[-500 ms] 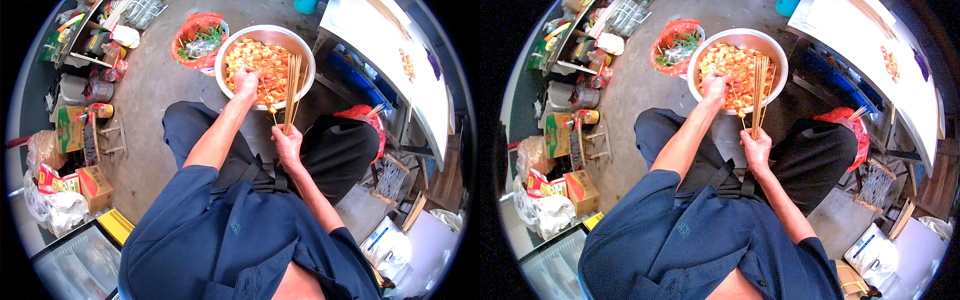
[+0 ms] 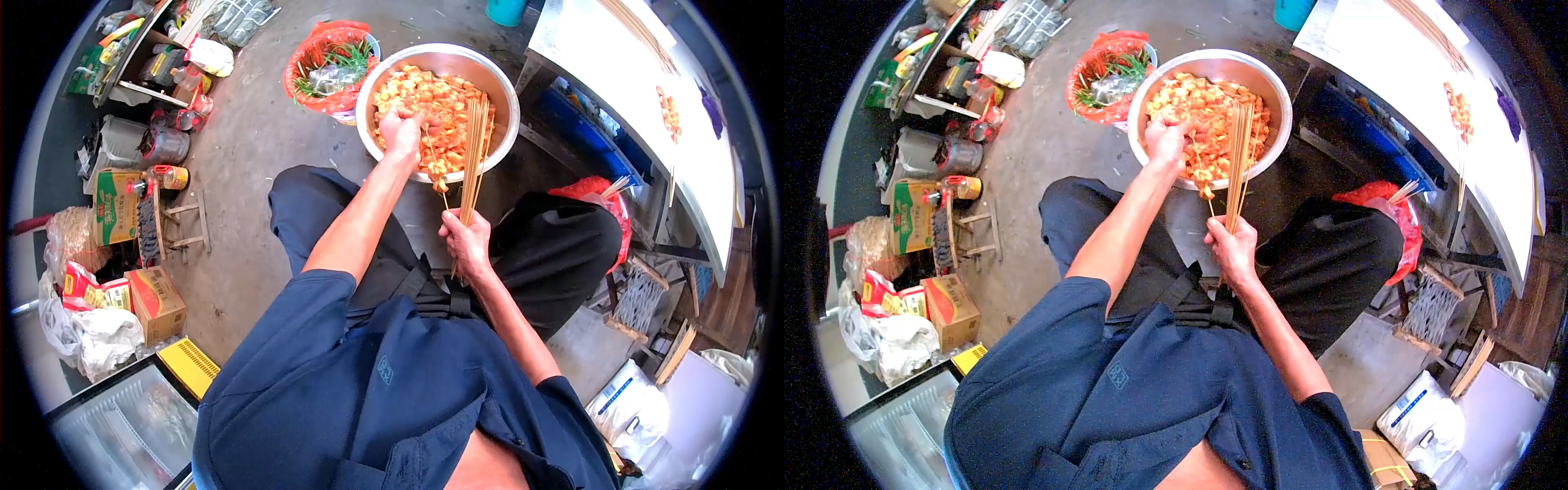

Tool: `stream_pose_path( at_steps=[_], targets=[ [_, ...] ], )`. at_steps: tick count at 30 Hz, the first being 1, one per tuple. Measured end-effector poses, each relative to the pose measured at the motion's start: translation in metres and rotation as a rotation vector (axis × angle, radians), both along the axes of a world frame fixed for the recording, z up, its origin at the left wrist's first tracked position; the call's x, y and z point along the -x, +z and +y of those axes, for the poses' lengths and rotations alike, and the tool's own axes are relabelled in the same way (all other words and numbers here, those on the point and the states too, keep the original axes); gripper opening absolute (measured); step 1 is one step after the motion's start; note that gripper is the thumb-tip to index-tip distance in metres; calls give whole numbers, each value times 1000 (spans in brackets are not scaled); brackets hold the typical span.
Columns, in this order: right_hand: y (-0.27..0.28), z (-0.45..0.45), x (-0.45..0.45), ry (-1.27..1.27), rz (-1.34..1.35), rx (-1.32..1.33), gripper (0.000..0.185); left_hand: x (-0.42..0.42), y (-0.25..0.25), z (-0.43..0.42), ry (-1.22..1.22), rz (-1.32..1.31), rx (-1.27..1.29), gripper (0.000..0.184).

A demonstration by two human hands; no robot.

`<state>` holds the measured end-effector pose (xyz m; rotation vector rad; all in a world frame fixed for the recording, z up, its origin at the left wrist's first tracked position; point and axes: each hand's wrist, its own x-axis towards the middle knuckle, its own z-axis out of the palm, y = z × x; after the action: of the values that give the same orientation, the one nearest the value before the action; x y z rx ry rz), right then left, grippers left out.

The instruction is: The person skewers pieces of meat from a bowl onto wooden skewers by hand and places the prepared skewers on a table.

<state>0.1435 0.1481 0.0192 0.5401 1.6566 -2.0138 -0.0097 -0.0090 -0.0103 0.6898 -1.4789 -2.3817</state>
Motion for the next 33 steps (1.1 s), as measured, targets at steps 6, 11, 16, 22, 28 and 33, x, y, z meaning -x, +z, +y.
stream_pose_path(
  at_steps=[6, 11, 16, 22, 28, 33],
  targets=[
    [0, 2, 0, -18, 15, 0, 11, -6, 14, 3, -20, -123, -137, 17],
    [-18, -2, -8, -49, 156, -17, 10, -9, 21, 7, -146, -137, -213, 15],
    [-5, -7, -6, -65, 133, -39, 11, -11, -3, 13, -256, -113, -182, 10],
    [16, -9, 31, -80, 171, -36, 10, -16, 16, 6, -332, -77, -133, 26],
    [-3, -7, 13, -81, 83, -14, 10, -15, 27, 5, -107, -23, -256, 34],
    [-3, -4, 9, -57, 106, 8, 10, -5, 10, 1, -80, -42, -171, 20]
  ],
)
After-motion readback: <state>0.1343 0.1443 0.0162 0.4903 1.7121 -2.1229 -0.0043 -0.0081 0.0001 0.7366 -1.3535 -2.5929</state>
